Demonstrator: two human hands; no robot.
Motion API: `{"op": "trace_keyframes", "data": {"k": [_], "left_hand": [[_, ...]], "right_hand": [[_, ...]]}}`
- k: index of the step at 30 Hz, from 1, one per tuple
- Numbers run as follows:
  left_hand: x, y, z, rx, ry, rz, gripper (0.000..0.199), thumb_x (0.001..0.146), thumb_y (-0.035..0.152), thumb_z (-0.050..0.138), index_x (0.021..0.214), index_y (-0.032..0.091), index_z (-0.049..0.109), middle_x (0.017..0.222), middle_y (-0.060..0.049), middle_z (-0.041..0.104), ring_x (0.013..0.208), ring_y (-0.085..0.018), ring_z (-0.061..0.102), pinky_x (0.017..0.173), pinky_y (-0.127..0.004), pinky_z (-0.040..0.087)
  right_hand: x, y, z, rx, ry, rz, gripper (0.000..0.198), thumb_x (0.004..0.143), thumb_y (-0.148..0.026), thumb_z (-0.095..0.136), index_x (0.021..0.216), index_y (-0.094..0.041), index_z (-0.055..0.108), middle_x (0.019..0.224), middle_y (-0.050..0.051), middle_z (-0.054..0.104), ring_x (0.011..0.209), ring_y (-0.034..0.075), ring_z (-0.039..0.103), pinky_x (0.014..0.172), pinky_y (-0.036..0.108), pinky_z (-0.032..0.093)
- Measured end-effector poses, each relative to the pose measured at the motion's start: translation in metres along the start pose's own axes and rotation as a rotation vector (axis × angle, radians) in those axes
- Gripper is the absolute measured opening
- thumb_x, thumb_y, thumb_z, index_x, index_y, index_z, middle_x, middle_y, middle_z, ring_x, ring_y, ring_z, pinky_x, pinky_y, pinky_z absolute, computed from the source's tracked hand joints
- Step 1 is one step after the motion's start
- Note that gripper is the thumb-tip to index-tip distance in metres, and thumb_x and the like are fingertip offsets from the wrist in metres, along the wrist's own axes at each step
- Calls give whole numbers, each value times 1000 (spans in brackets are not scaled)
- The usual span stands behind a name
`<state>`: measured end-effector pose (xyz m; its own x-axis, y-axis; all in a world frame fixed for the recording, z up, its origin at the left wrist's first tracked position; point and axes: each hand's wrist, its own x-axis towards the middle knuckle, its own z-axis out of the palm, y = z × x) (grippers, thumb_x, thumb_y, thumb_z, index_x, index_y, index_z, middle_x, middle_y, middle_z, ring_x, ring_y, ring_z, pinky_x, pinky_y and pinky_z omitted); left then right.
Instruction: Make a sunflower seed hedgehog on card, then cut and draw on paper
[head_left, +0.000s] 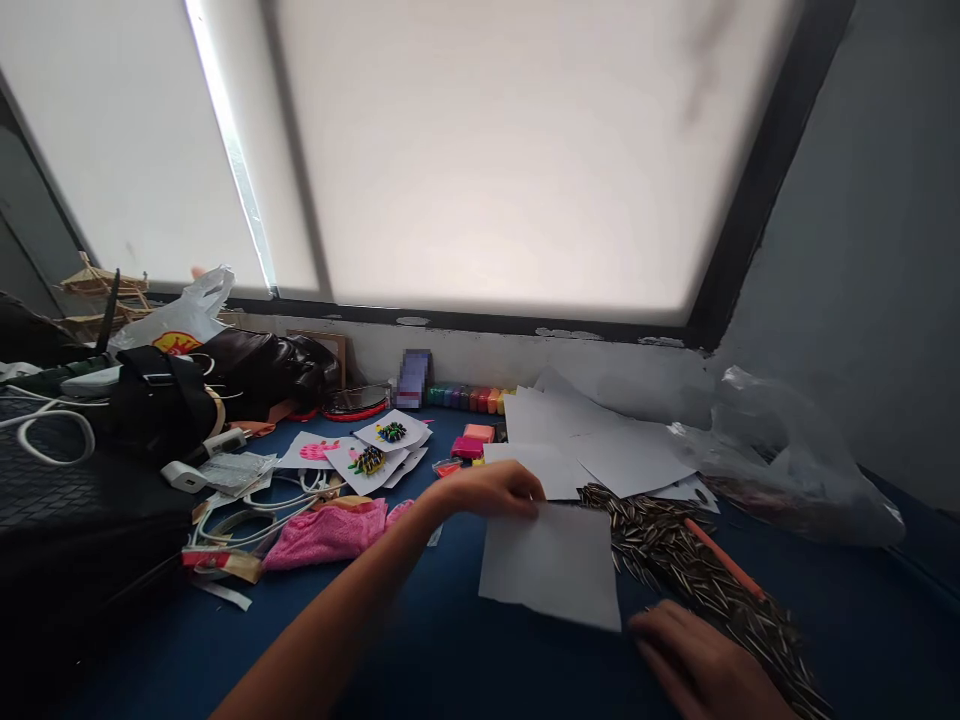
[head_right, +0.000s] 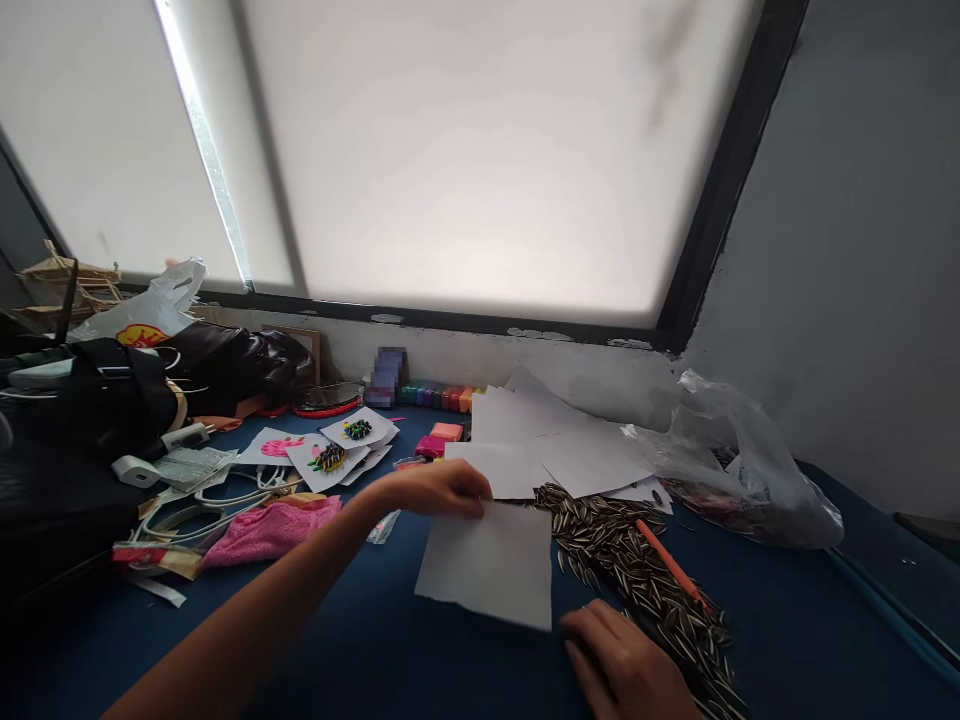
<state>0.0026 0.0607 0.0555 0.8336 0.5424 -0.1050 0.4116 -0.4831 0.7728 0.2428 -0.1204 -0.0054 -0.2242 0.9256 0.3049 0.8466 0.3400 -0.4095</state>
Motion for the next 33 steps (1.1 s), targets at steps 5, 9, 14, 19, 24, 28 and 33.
{"op": "trace_keyframes", "data": {"k": [5,9,14,19,24,28,33], "left_hand": [[12,8,27,-22,-93,23,14,77,17,55,83,15,67,74,2,61,68,-11,53,59,-20,38],[14,6,29,-119,-68,69,15,79,21,57,87,16,68,81,1,64,74,-12,56,68,-21,43],[13,-8,22,24,61,-165,26,87,28,49,90,14,70,78,-3,68,60,-12,59,59,-22,46],[11,-14,20,189,177,-226,24,83,22,50,91,12,71,80,-7,70,64,-16,62,63,-26,48],[11,-6,24,295,270,-171,26,83,18,52,100,16,71,104,-9,70,96,-22,63,82,-28,47],[13,-7,28,326,345,-144,30,85,21,53,111,17,67,116,-9,66,107,-21,59,92,-27,44],[16,-12,32,342,384,-156,35,84,18,53,118,17,64,108,-8,69,103,-22,62,91,-28,45]], "right_hand": [[3,-9,-1,328,79,411,46,96,-48,36,124,-18,57,62,1,67,54,19,65,50,25,52],[11,-17,-8,540,-20,485,46,90,-51,44,120,-18,59,69,4,70,61,21,67,59,28,56],[29,-36,-23,593,-183,382,32,81,-49,53,85,-20,66,85,7,72,80,25,69,73,33,56],[38,-48,-10,510,-278,325,30,83,-46,50,78,-19,60,79,5,67,76,22,64,65,27,50],[32,-45,20,384,-256,310,32,84,-46,52,67,-19,57,66,1,59,61,15,52,53,21,37],[26,-42,24,415,-263,293,35,87,-48,51,68,-19,58,67,0,58,61,14,50,53,21,36],[24,-42,20,432,-279,298,35,86,-49,52,70,-19,60,67,0,57,62,14,50,54,21,36]]}}
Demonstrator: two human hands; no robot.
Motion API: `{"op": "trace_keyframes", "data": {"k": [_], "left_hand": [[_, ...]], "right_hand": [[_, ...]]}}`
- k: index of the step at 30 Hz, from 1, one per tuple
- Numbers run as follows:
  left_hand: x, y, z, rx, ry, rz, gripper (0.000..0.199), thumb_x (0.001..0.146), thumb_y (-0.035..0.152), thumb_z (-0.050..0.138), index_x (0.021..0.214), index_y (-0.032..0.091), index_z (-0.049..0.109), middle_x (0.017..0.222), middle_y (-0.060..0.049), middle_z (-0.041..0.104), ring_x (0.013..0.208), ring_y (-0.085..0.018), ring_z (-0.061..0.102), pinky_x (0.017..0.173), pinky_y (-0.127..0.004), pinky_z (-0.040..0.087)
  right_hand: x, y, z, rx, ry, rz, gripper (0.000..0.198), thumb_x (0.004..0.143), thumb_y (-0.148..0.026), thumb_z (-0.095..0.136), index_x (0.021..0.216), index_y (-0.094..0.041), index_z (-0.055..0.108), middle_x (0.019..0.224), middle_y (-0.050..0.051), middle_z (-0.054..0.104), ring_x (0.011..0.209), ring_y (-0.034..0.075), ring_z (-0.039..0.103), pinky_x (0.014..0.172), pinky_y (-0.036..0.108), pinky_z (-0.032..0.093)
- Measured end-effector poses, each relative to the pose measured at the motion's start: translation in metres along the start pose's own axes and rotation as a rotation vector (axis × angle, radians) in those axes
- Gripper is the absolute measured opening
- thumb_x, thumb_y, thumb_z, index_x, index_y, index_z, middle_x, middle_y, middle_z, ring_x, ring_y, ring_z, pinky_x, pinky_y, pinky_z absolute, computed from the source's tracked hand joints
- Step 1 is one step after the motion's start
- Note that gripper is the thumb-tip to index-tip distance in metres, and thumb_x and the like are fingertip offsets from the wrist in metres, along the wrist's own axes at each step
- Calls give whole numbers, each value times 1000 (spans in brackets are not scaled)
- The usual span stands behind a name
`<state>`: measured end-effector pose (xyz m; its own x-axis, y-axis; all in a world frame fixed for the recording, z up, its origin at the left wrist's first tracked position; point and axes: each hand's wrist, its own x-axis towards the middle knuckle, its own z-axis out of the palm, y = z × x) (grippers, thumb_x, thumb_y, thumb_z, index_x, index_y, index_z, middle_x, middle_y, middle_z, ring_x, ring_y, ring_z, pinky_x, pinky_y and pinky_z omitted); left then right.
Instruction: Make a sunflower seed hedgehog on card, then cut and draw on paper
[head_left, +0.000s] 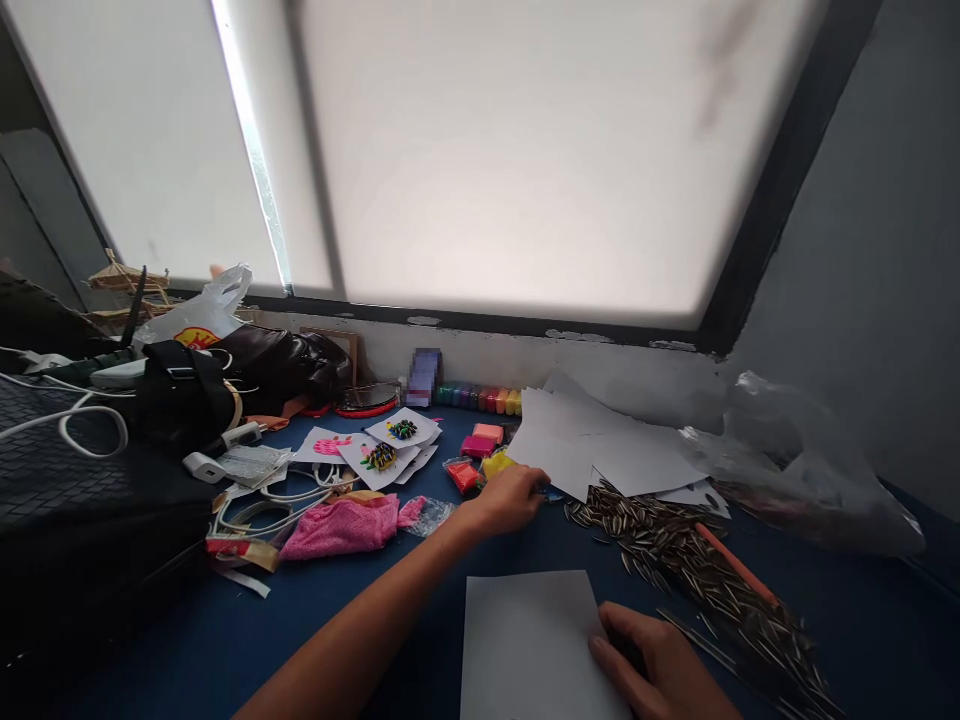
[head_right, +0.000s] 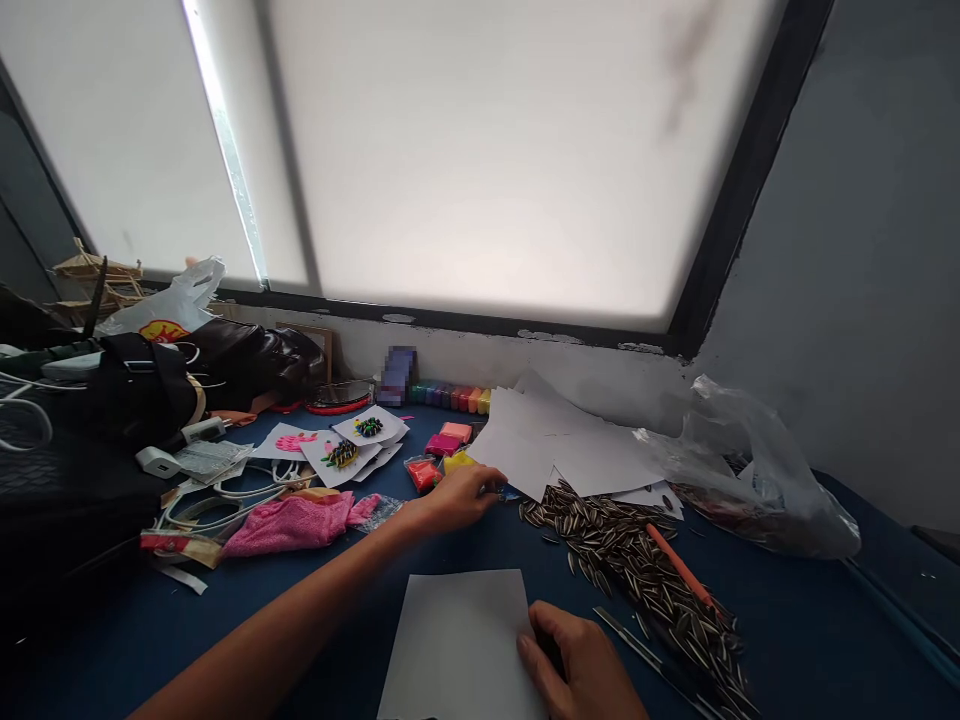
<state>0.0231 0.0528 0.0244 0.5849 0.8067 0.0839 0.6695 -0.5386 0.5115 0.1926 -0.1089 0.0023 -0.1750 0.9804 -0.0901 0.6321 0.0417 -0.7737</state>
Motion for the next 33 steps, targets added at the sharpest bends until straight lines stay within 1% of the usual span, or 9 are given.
{"op": "trace_keyframes", "data": {"k": [5,8,10,13,15,20,24,26,33], "left_hand": [[1,0,0,-8,41,9,31,88,20,47,112,17,67,108,-6,70,100,-20,63,86,-26,47],[2,-3,1,-11,20,26,28,87,22,49,106,17,69,106,-6,71,100,-20,64,87,-27,47],[2,-5,2,-13,-1,53,29,84,22,54,109,18,69,112,-6,69,105,-20,62,91,-27,46],[3,-5,3,-17,-13,111,35,82,23,59,116,18,66,123,-6,64,112,-20,58,97,-27,43],[3,-4,4,-19,-9,124,34,84,24,57,116,18,66,120,-7,65,111,-21,58,97,-28,43],[3,-3,5,-24,-2,105,30,87,24,52,112,18,68,111,-6,69,102,-20,62,90,-28,46],[2,-6,7,-24,2,110,33,83,20,58,114,16,67,120,-10,65,112,-23,57,98,-31,43],[2,-6,8,-33,6,123,34,83,20,58,115,16,67,122,-10,64,114,-23,56,99,-32,42],[3,3,8,-106,42,111,29,86,18,50,106,13,71,103,-9,71,92,-20,64,85,-29,48]], "right_hand": [[-2,-2,0,63,7,-14,36,85,-49,53,68,-19,58,69,0,59,62,14,51,55,21,37],[-3,-3,0,78,7,-19,35,84,-49,55,67,-19,57,69,0,60,62,15,52,56,21,38],[-3,-4,-1,69,0,-13,34,84,-48,55,67,-19,57,69,0,60,63,15,53,56,21,39],[-3,-5,-2,54,-5,-4,33,84,-47,56,67,-19,56,68,1,59,63,15,54,57,21,40],[-3,-5,-3,54,-9,-2,33,83,-47,56,66,-19,55,67,1,59,63,15,54,56,21,40],[-3,-2,-1,54,-16,16,34,85,-48,54,67,-19,55,70,1,59,63,16,53,55,22,39],[-1,2,1,5,-45,24,37,88,-50,48,71,-18,57,72,3,58,65,17,53,56,23,40],[0,3,1,0,-60,14,38,89,-51,46,74,-18,58,73,3,58,66,17,53,57,23,40],[-3,-1,1,55,-6,3,37,87,-51,51,71,-18,61,70,2,60,64,15,54,55,20,41]]}}
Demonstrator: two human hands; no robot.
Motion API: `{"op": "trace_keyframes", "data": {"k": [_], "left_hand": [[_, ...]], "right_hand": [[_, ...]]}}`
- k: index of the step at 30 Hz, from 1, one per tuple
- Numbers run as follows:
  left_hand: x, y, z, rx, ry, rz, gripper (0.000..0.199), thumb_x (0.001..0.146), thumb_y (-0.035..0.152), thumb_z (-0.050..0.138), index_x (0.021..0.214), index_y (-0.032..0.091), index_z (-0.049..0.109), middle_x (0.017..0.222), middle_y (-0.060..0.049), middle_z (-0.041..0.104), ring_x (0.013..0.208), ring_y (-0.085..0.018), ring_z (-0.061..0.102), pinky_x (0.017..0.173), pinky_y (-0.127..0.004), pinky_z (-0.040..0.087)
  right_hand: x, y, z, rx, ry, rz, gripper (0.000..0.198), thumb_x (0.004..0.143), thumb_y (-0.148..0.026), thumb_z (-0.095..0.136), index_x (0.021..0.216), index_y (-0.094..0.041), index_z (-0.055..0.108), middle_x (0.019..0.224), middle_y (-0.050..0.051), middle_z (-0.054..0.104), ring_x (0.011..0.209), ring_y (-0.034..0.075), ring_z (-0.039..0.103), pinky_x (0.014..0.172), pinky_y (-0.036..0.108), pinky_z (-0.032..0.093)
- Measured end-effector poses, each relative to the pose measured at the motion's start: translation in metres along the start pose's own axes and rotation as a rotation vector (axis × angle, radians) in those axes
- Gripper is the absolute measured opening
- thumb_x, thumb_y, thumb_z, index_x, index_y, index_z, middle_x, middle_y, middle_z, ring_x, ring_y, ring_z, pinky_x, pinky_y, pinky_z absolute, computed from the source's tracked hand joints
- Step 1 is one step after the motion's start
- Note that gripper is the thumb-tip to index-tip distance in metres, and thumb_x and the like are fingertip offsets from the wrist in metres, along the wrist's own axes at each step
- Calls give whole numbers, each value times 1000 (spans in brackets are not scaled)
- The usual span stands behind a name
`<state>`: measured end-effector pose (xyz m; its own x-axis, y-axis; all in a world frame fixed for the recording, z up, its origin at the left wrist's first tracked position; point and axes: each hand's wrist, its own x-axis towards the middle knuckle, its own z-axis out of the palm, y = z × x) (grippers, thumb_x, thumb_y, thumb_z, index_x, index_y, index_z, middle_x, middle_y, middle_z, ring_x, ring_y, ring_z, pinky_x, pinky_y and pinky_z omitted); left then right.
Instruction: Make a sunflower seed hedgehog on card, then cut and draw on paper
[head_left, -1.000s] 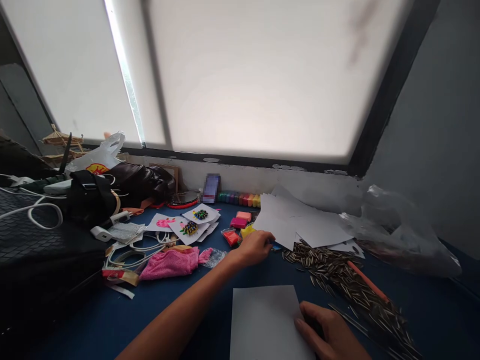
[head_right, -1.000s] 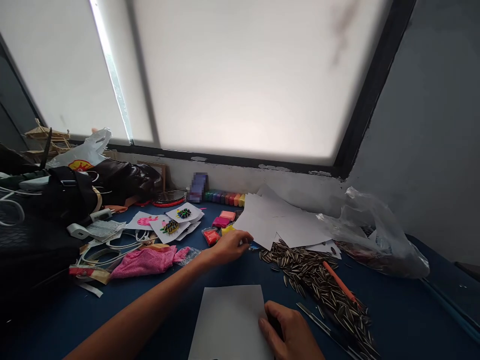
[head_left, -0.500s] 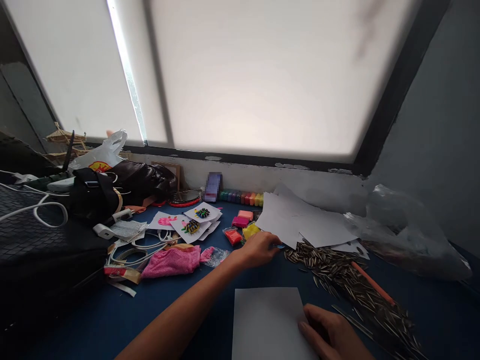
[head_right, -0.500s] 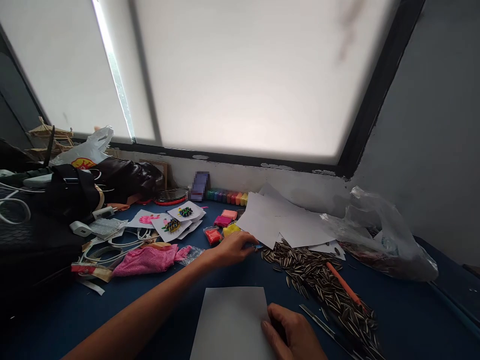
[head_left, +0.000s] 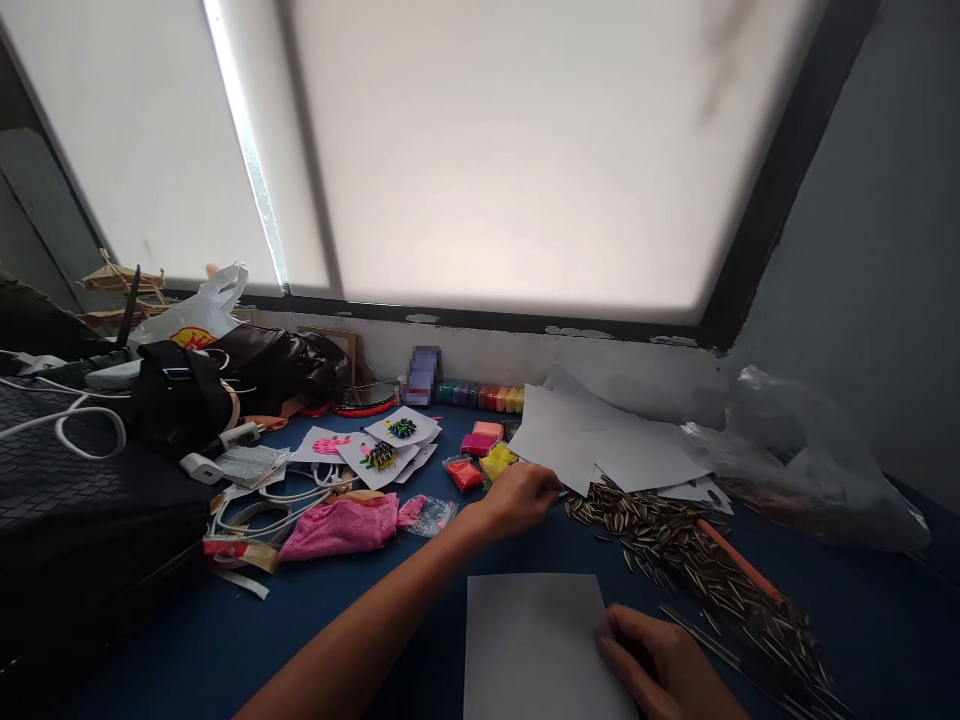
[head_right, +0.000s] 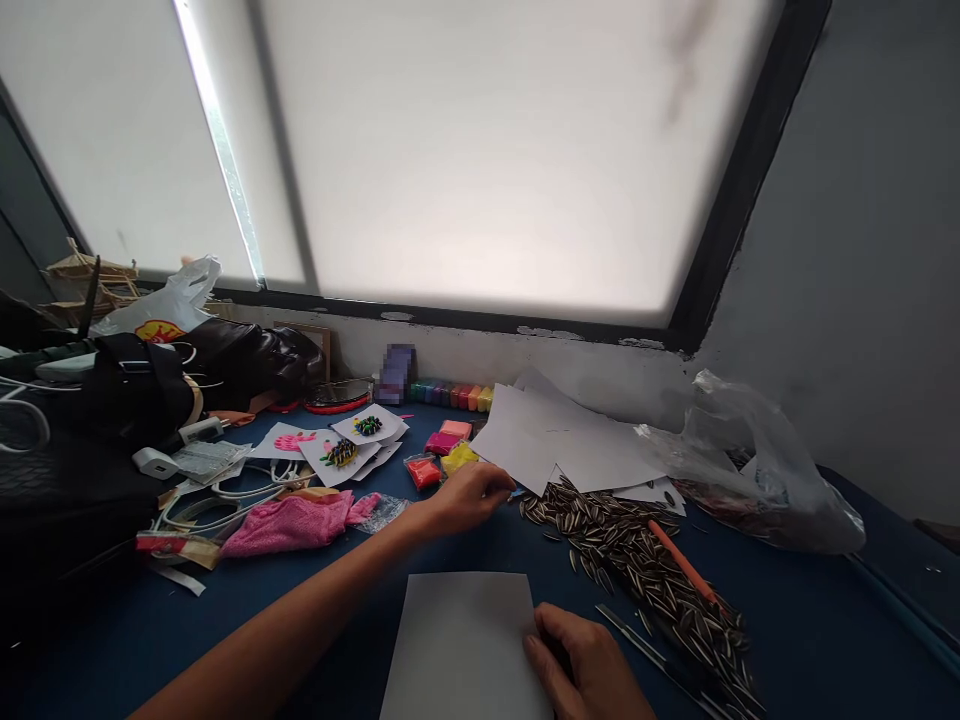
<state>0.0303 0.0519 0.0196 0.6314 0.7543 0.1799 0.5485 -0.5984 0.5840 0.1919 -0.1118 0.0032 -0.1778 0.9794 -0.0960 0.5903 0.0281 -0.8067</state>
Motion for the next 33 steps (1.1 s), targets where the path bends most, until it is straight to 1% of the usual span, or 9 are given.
{"op": "trace_keyframes", "data": {"k": [5,8,11,14,17,20,23,26,33], "left_hand": [[0,1,-2,-88,-40,9,28,86,22,51,103,12,71,98,-7,72,87,-17,64,78,-24,49],[0,4,-3,-121,-61,15,28,86,22,50,102,12,71,95,-7,72,84,-16,64,76,-24,49],[-2,10,-6,-175,-110,9,28,86,22,52,103,11,71,91,-7,72,82,-16,63,75,-24,49],[-4,15,-11,-289,-254,10,29,87,25,53,105,9,69,91,-8,71,81,-15,63,71,-22,48],[-7,20,-16,-276,-372,46,31,88,32,53,105,11,69,94,-6,70,83,-15,62,70,-22,45],[-10,28,-21,-223,-492,78,47,88,49,52,119,15,63,112,-7,66,98,-20,61,79,-26,46],[-15,39,-27,-198,-576,134,80,79,60,60,144,20,38,144,-9,45,126,-28,47,101,-35,40],[-20,47,-29,-115,-595,167,103,68,60,70,151,22,22,153,-10,30,138,-32,32,111,-43,30],[-17,44,-16,-26,-605,277,109,66,46,77,152,21,15,152,-10,32,137,-32,34,109,-42,33]], "right_hand": [[-1,1,-1,68,109,-8,38,84,-50,53,101,-20,68,66,1,58,63,18,54,57,24,43],[-1,4,-1,118,189,56,59,85,-49,51,136,-19,51,62,-3,50,59,17,51,55,25,42],[0,6,0,173,211,105,68,86,-47,50,147,-21,37,62,-5,47,56,15,49,54,24,41],[1,5,-2,211,252,115,65,84,-47,54,143,-22,44,63,-3,55,57,16,54,54,24,45],[1,2,-10,227,335,104,48,77,-49,61,116,-21,68,79,3,69,79,22,65,68,26,52],[1,-2,-20,250,381,144,38,71,-52,64,93,-22,74,97,6,73,96,28,65,78,29,54],[0,-6,-27,299,402,190,42,71,-54,62,94,-22,73,96,7,74,91,29,67,74,31,56],[-2,-4,-27,351,352,218,46,76,-54,57,104,-21,71,84,6,73,75,25,67,65,31,55],[1,16,-16,343,394,199,51,78,-47,53,119,-19,65,61,0,62,50,16,57,47,26,46]]}}
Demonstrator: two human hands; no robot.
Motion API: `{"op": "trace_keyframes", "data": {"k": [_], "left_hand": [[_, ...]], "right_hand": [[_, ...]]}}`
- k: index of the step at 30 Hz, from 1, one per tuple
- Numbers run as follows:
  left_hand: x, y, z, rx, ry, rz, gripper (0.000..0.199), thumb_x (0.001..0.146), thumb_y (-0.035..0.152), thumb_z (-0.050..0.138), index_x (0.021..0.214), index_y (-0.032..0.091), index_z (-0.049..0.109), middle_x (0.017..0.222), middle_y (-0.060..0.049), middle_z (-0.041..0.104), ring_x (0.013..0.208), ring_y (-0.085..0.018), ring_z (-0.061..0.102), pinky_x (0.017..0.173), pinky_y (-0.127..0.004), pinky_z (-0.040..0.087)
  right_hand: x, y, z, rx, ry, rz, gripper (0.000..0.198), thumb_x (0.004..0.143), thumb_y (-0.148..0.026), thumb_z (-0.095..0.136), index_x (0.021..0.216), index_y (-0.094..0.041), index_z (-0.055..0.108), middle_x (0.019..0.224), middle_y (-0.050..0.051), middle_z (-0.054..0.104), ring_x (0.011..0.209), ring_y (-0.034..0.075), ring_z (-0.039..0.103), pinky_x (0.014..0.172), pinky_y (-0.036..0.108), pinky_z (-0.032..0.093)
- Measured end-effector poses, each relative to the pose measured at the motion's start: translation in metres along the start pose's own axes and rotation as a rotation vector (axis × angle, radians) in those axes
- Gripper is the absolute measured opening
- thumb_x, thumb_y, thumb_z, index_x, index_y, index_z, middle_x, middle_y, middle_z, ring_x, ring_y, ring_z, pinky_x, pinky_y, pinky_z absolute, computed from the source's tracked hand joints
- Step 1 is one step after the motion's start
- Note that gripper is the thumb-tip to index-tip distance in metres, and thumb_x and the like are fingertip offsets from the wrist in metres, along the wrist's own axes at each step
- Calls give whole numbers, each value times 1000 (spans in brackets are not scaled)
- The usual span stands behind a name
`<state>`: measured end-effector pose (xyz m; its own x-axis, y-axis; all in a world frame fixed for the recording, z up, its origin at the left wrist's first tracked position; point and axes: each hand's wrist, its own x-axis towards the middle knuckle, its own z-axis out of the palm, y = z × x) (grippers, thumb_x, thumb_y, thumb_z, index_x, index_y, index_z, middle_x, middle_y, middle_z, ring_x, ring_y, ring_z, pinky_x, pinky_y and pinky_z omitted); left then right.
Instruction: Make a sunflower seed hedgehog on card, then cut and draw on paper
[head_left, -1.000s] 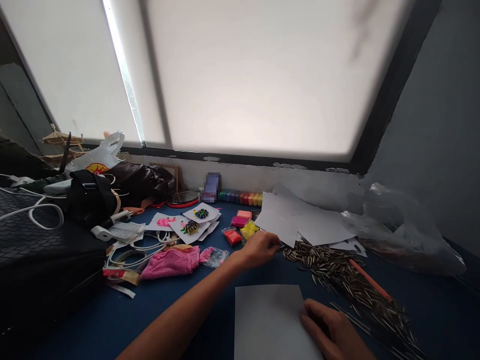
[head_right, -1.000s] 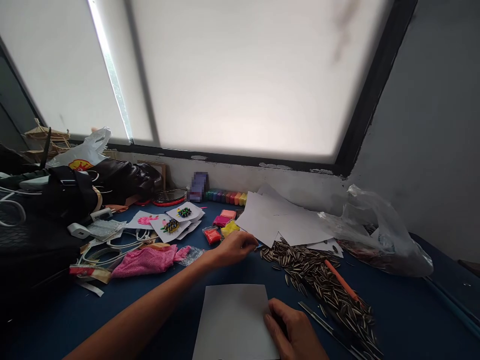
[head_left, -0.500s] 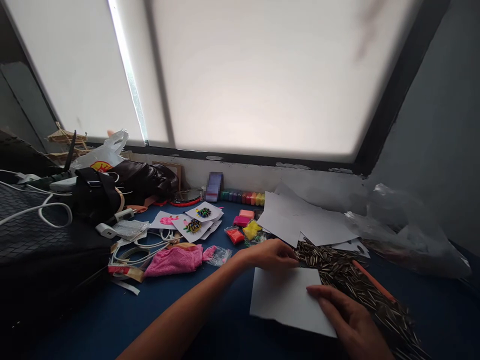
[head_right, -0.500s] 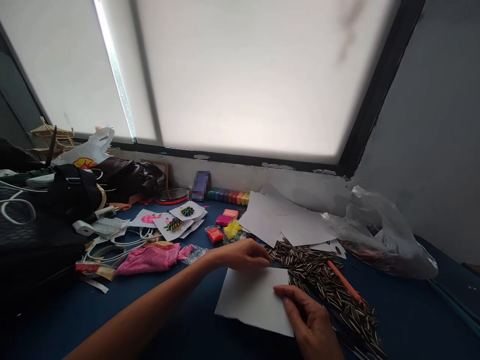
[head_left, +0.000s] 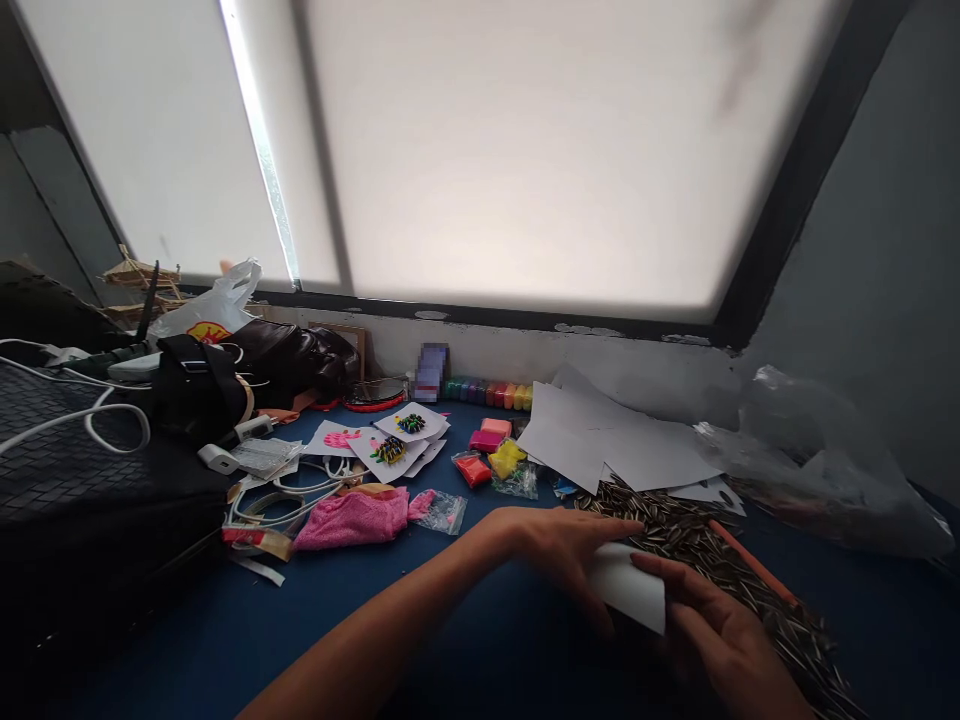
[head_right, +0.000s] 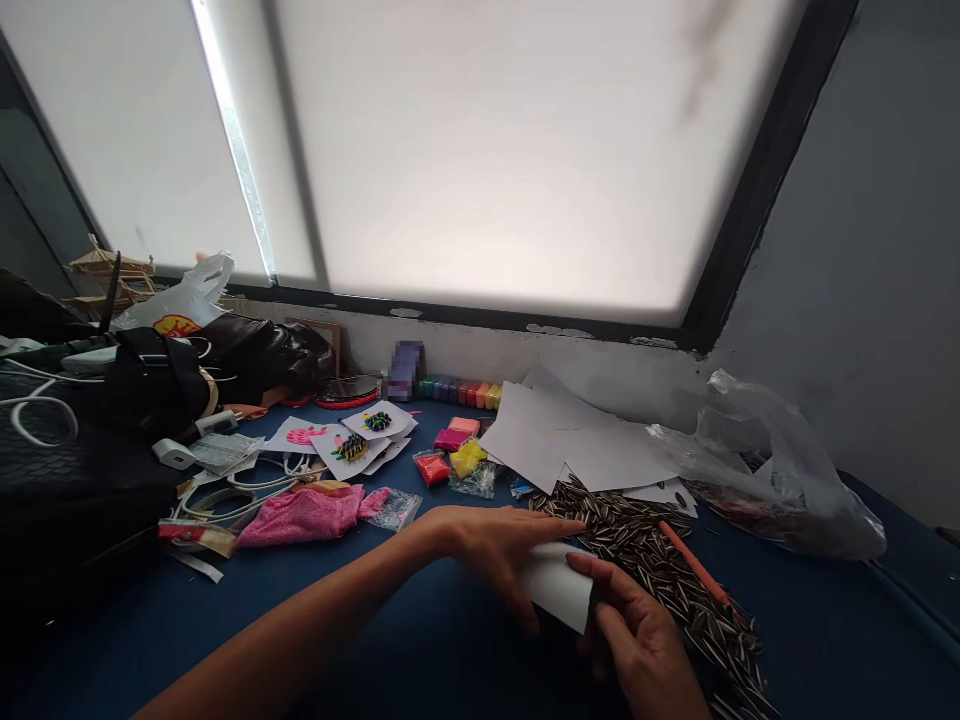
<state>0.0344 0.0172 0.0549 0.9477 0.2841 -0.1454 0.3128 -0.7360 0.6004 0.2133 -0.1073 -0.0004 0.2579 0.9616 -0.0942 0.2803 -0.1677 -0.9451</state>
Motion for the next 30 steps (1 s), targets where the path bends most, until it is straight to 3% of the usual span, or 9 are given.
{"op": "trace_keyframes", "data": {"k": [5,8,13,17,21,30], "left_hand": [[0,-3,-4,-2,9,42,79,75,38,70,144,18,37,127,-8,59,109,-25,59,88,-30,47],[-2,1,-8,27,14,47,54,78,31,67,129,18,56,104,-3,67,88,-18,63,71,-23,46],[-10,6,-18,7,53,33,31,75,19,65,106,19,65,91,1,65,79,-14,59,63,-19,42],[-21,4,-29,-2,187,-96,11,75,15,53,78,16,64,65,3,52,60,-10,49,50,-20,31],[-26,-7,-35,-126,277,-164,15,77,26,56,69,14,61,60,4,47,59,-9,44,50,-21,29],[-22,-25,-33,-373,222,-231,16,77,28,62,83,13,65,78,-1,62,68,-13,57,55,-21,42]], "right_hand": [[6,9,0,2,22,-19,54,73,-55,63,113,-20,66,57,-2,55,49,15,53,44,25,43],[6,6,0,-20,17,-42,49,73,-59,62,102,-20,70,55,-2,54,47,14,51,43,24,42],[-1,-13,-1,-89,91,-86,40,76,-58,59,90,-22,71,63,2,66,57,19,61,46,24,47],[0,-22,-8,-126,175,-121,31,71,-52,64,80,-23,70,79,4,72,80,26,68,61,25,55],[4,-19,-14,-113,170,-123,31,70,-51,65,84,-23,70,89,5,73,91,29,68,72,28,57],[3,-11,-3,2,30,1,44,67,-56,69,94,-21,71,97,8,73,88,29,68,66,30,59]]}}
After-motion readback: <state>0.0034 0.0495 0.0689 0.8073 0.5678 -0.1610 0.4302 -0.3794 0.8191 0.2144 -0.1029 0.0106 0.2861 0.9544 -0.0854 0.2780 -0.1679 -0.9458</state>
